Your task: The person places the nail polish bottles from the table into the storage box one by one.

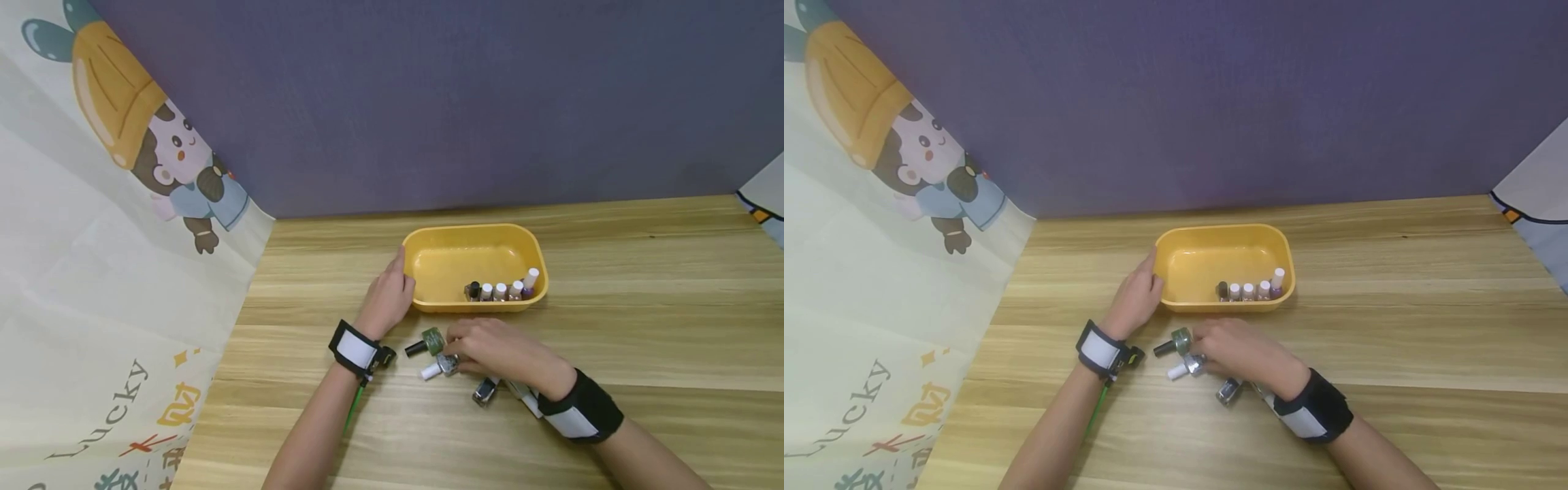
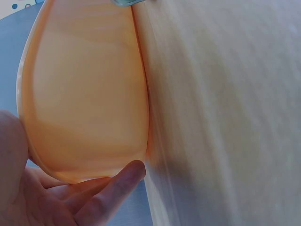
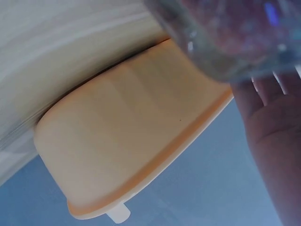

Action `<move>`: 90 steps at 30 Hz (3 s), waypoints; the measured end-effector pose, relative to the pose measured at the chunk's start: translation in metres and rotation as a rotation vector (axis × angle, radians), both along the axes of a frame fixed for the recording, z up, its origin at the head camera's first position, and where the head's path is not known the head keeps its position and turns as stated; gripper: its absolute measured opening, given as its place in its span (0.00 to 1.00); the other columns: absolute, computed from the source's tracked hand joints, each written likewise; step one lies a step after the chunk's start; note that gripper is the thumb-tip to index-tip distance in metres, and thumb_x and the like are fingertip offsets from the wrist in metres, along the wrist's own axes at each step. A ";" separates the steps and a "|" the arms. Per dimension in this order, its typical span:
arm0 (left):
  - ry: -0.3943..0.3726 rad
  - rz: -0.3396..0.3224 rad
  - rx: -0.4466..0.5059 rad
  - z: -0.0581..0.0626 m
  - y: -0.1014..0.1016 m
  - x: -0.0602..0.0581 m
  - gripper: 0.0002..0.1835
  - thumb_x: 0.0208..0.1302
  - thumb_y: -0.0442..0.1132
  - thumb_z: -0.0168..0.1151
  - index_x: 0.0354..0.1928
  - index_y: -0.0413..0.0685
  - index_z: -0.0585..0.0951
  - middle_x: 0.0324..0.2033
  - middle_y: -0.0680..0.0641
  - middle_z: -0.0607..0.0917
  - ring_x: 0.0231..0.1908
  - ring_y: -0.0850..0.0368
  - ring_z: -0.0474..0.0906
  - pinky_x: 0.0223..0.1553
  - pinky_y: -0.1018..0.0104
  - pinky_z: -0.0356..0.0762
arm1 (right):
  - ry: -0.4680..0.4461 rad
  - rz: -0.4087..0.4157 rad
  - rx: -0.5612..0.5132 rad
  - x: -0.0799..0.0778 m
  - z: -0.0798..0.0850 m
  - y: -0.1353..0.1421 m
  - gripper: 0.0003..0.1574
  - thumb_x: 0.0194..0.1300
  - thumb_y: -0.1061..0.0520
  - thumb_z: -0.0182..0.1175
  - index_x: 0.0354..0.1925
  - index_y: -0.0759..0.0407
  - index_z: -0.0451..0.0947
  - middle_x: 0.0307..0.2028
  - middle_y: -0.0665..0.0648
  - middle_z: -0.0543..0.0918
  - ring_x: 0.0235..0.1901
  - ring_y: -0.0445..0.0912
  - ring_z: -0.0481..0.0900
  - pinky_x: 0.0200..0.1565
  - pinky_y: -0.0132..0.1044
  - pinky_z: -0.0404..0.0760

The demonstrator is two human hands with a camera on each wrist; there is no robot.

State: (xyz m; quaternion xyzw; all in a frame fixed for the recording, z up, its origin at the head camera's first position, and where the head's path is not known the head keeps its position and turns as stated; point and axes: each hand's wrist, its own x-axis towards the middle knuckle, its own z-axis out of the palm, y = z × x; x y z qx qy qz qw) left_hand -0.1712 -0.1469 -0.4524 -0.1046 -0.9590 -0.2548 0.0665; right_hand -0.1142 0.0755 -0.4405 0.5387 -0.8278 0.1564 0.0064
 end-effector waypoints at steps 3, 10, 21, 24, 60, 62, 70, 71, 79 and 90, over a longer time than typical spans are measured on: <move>0.011 0.002 0.006 0.000 0.000 -0.001 0.33 0.66 0.42 0.40 0.71 0.44 0.48 0.65 0.43 0.64 0.21 0.59 0.67 0.31 0.67 0.70 | 0.003 -0.010 -0.005 -0.001 0.002 0.000 0.07 0.55 0.55 0.62 0.35 0.48 0.81 0.35 0.43 0.77 0.36 0.35 0.72 0.39 0.30 0.73; 0.001 0.013 0.016 0.000 0.001 0.000 0.33 0.66 0.42 0.40 0.71 0.46 0.47 0.66 0.44 0.63 0.15 0.60 0.64 0.22 0.68 0.66 | 0.037 -0.056 0.015 -0.004 0.007 0.006 0.06 0.52 0.59 0.63 0.32 0.49 0.81 0.31 0.43 0.77 0.34 0.36 0.71 0.37 0.30 0.73; -0.004 0.000 0.021 -0.001 0.001 0.000 0.33 0.67 0.43 0.39 0.72 0.48 0.45 0.66 0.43 0.63 0.17 0.61 0.64 0.25 0.69 0.67 | 0.041 -0.034 0.040 -0.001 0.005 0.003 0.16 0.56 0.48 0.61 0.42 0.50 0.80 0.39 0.45 0.78 0.39 0.39 0.72 0.40 0.33 0.74; -0.012 -0.001 0.022 -0.001 0.001 0.000 0.33 0.67 0.43 0.39 0.72 0.48 0.45 0.66 0.43 0.62 0.16 0.61 0.64 0.25 0.69 0.67 | 0.024 -0.033 0.048 -0.001 0.002 0.002 0.17 0.57 0.46 0.60 0.43 0.49 0.80 0.38 0.45 0.77 0.38 0.38 0.72 0.38 0.32 0.74; -0.013 0.018 0.021 0.000 0.001 0.002 0.33 0.66 0.41 0.41 0.71 0.43 0.48 0.66 0.43 0.62 0.16 0.59 0.63 0.26 0.67 0.67 | 0.032 -0.109 0.113 -0.004 -0.007 0.006 0.04 0.57 0.52 0.60 0.32 0.48 0.80 0.31 0.45 0.72 0.31 0.38 0.67 0.31 0.30 0.70; -0.015 0.018 0.025 0.000 0.001 0.002 0.33 0.66 0.41 0.41 0.71 0.43 0.48 0.66 0.43 0.62 0.16 0.59 0.63 0.25 0.67 0.67 | 0.037 -0.099 0.109 -0.004 -0.007 0.006 0.04 0.57 0.52 0.60 0.32 0.47 0.81 0.31 0.45 0.72 0.31 0.38 0.66 0.30 0.30 0.70; -0.022 0.023 0.027 0.002 0.001 0.002 0.33 0.66 0.42 0.40 0.71 0.44 0.48 0.66 0.43 0.62 0.15 0.59 0.64 0.24 0.67 0.67 | -0.019 -0.095 0.068 -0.009 0.002 0.016 0.04 0.56 0.50 0.61 0.33 0.45 0.81 0.30 0.42 0.71 0.30 0.35 0.67 0.30 0.29 0.70; -0.023 0.022 0.027 0.002 0.001 0.002 0.33 0.66 0.42 0.40 0.71 0.44 0.48 0.66 0.43 0.62 0.16 0.59 0.64 0.25 0.67 0.67 | -0.023 -0.103 0.056 -0.010 0.004 0.018 0.05 0.56 0.50 0.61 0.33 0.45 0.81 0.31 0.42 0.71 0.31 0.35 0.67 0.31 0.30 0.71; -0.026 0.019 0.032 0.001 0.001 0.002 0.33 0.66 0.42 0.40 0.71 0.43 0.48 0.66 0.43 0.62 0.16 0.59 0.63 0.25 0.67 0.66 | 0.020 -0.101 0.000 -0.016 0.013 0.031 0.09 0.55 0.49 0.62 0.37 0.46 0.81 0.34 0.43 0.75 0.34 0.36 0.73 0.35 0.31 0.74; -0.034 0.023 0.033 0.002 0.002 0.001 0.34 0.66 0.43 0.40 0.72 0.51 0.44 0.67 0.45 0.61 0.16 0.59 0.63 0.24 0.67 0.67 | -0.018 -0.126 0.028 -0.016 0.022 0.034 0.10 0.56 0.48 0.61 0.36 0.48 0.80 0.35 0.44 0.76 0.32 0.35 0.72 0.35 0.29 0.74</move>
